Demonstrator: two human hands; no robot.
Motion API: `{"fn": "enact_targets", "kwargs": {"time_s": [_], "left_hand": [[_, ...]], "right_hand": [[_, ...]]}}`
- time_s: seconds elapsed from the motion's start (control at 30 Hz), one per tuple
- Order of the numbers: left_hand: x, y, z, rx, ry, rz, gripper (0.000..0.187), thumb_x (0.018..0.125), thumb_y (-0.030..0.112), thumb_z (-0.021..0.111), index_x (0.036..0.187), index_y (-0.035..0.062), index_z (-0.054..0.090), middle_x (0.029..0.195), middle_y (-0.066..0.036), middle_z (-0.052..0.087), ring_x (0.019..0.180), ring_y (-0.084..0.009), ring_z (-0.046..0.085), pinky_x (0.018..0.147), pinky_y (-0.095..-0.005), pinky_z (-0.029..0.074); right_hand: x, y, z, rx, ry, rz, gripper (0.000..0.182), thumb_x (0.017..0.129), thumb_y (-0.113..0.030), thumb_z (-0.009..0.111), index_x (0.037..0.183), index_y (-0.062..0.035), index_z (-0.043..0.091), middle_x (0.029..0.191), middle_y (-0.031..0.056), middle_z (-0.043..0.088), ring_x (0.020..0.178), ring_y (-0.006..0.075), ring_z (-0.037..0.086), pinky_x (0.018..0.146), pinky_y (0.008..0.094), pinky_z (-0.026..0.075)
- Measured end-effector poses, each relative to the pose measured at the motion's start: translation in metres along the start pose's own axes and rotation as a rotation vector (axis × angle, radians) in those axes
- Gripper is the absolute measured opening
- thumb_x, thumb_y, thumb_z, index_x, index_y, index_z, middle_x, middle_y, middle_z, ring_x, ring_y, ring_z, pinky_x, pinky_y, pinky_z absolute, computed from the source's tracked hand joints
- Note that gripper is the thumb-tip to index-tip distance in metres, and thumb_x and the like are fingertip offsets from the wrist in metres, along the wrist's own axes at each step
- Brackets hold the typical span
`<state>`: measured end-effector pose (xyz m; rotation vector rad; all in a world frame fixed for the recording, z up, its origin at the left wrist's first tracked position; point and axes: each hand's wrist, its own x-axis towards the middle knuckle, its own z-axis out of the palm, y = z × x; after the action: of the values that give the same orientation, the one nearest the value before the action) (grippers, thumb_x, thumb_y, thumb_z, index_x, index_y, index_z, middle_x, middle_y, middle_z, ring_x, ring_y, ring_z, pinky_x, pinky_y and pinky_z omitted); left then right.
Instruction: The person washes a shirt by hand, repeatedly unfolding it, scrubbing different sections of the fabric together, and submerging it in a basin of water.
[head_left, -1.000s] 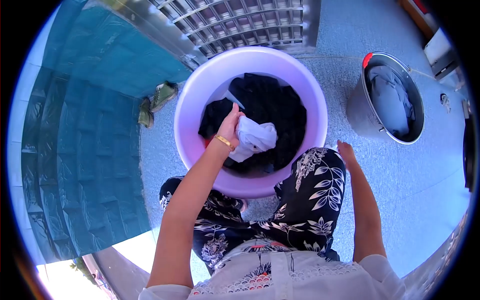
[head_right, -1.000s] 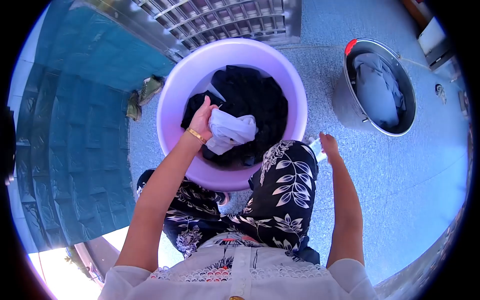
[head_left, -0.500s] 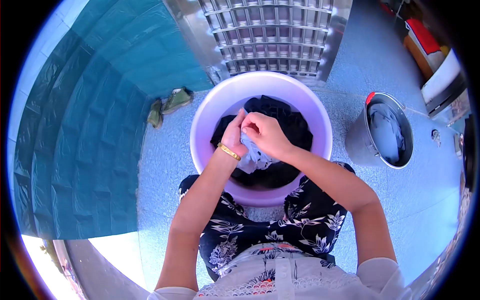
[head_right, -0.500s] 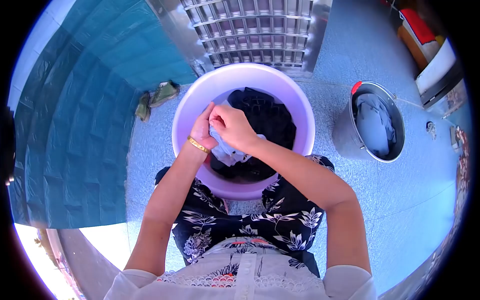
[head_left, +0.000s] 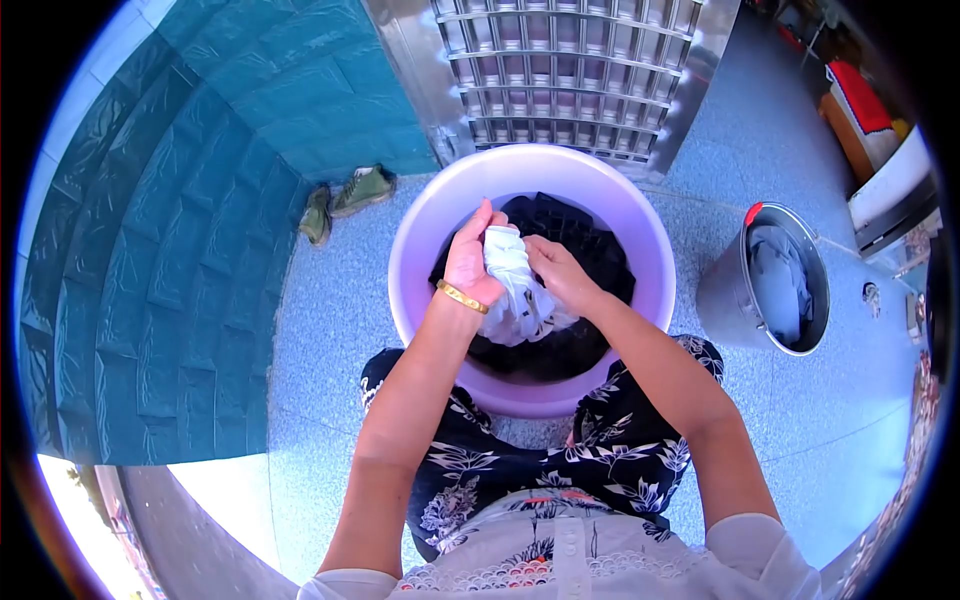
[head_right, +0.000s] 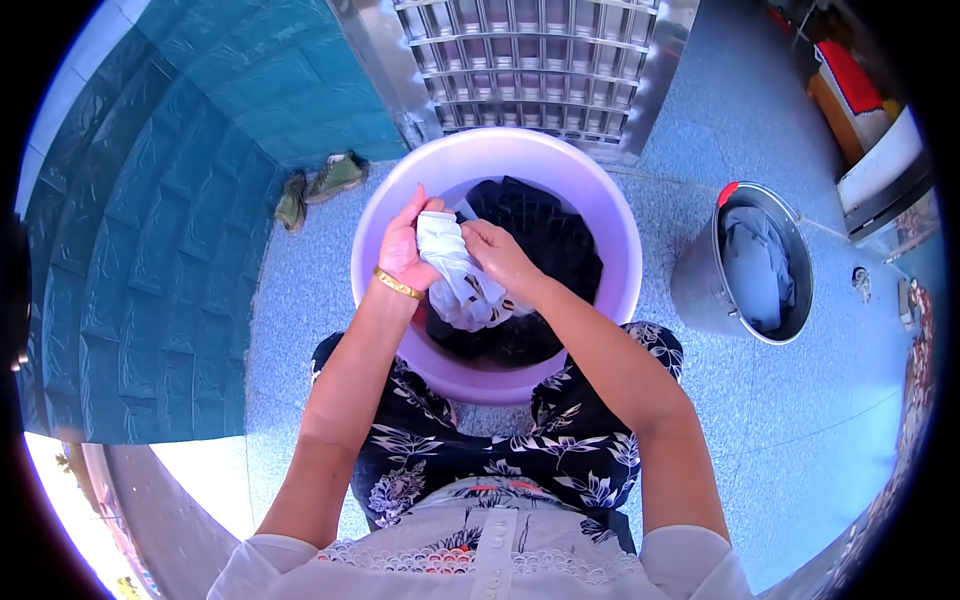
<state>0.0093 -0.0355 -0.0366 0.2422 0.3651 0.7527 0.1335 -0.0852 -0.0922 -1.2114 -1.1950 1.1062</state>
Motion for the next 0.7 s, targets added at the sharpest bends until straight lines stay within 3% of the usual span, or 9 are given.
{"fn": "enact_targets", "kwargs": {"time_s": [0.13,0.23,0.27,0.33,0.4,0.53,0.57,0.67,0.7], "left_hand": [[0.010,0.007,-0.010,0.087,0.061,0.063,0.031,0.085,0.034,0.046,0.063,0.0115,0.045,0.063,-0.003,0.049,0.063,-0.0170,0.052,0.060,-0.0309,0.044],[0.018,-0.010,-0.011,0.302,0.294,0.252,0.035,0.085,0.037,0.044,0.101,0.0063,0.049,0.093,-0.007,0.056,0.084,-0.0203,0.054,0.079,-0.0366,0.044],[0.022,-0.023,-0.009,0.313,0.442,0.318,0.032,0.083,0.039,0.049,0.076,0.0073,0.049,0.071,-0.003,0.050,0.067,-0.0159,0.053,0.064,-0.0320,0.046],[0.034,-0.034,-0.038,0.324,0.453,0.269,0.037,0.082,0.043,0.048,0.071,0.0077,0.049,0.066,-0.004,0.049,0.063,-0.0152,0.051,0.059,-0.0285,0.045],[0.029,-0.042,-0.034,0.281,0.313,0.242,0.043,0.082,0.048,0.043,0.069,0.0084,0.050,0.061,-0.003,0.046,0.059,-0.0157,0.049,0.057,-0.0263,0.043],[0.013,-0.062,-0.006,0.031,0.325,-0.048,0.027,0.086,0.028,0.037,0.091,0.0081,0.055,0.079,-0.005,0.056,0.075,-0.0200,0.055,0.069,-0.0334,0.044],[0.030,-0.066,-0.044,0.023,0.139,-0.031,0.026,0.084,0.024,0.035,0.094,0.0070,0.053,0.091,-0.008,0.058,0.086,-0.0242,0.056,0.077,-0.0372,0.044],[0.046,-0.064,-0.065,0.112,0.176,0.051,0.026,0.085,0.027,0.037,0.089,0.0078,0.054,0.088,-0.007,0.058,0.084,-0.0234,0.056,0.076,-0.0367,0.044],[0.035,-0.061,-0.039,0.094,0.190,0.134,0.027,0.085,0.029,0.037,0.076,0.0087,0.053,0.081,-0.006,0.057,0.079,-0.0205,0.056,0.072,-0.0341,0.045]], "right_hand": [[0.008,-0.031,-0.019,0.268,-0.091,0.007,0.017,0.086,-0.023,0.048,0.083,-0.0068,0.051,0.070,-0.0041,0.042,0.064,0.0046,0.036,0.059,0.0199,0.033],[0.016,-0.038,-0.023,0.704,0.121,0.013,0.016,0.085,-0.020,0.048,0.077,-0.0072,0.054,0.070,-0.0034,0.051,0.067,0.0050,0.046,0.064,0.0230,0.039],[0.014,-0.038,-0.020,0.703,0.125,0.016,0.016,0.085,-0.020,0.048,0.077,-0.0072,0.054,0.070,-0.0034,0.051,0.067,0.0050,0.046,0.064,0.0230,0.039],[0.006,-0.048,0.001,0.023,0.131,-0.187,0.024,0.081,-0.025,0.050,0.067,-0.0059,0.054,0.063,0.0036,0.053,0.065,0.0117,0.053,0.062,0.0258,0.041],[-0.021,-0.073,0.025,-0.475,-0.047,-0.471,0.033,0.079,-0.028,0.054,0.057,-0.0040,0.051,0.053,0.0074,0.051,0.051,0.0190,0.053,0.049,0.0313,0.041],[0.023,-0.029,0.001,-0.670,0.306,-0.253,0.038,0.080,-0.034,0.043,0.060,-0.0052,0.057,0.059,0.0157,0.055,0.058,0.0319,0.056,0.055,0.0398,0.045],[0.030,-0.022,-0.006,-0.737,0.339,-0.227,0.037,0.081,-0.033,0.042,0.061,-0.0062,0.058,0.059,0.0148,0.056,0.056,0.0322,0.056,0.054,0.0417,0.045],[0.023,-0.020,0.007,-0.768,0.413,-0.199,0.036,0.078,-0.033,0.045,0.058,-0.0065,0.058,0.057,0.0138,0.056,0.054,0.0309,0.056,0.052,0.0416,0.045],[0.013,-0.029,0.022,-0.723,0.383,-0.311,0.034,0.076,-0.034,0.048,0.059,-0.0063,0.058,0.057,0.0136,0.056,0.053,0.0304,0.056,0.051,0.0407,0.045]]}}
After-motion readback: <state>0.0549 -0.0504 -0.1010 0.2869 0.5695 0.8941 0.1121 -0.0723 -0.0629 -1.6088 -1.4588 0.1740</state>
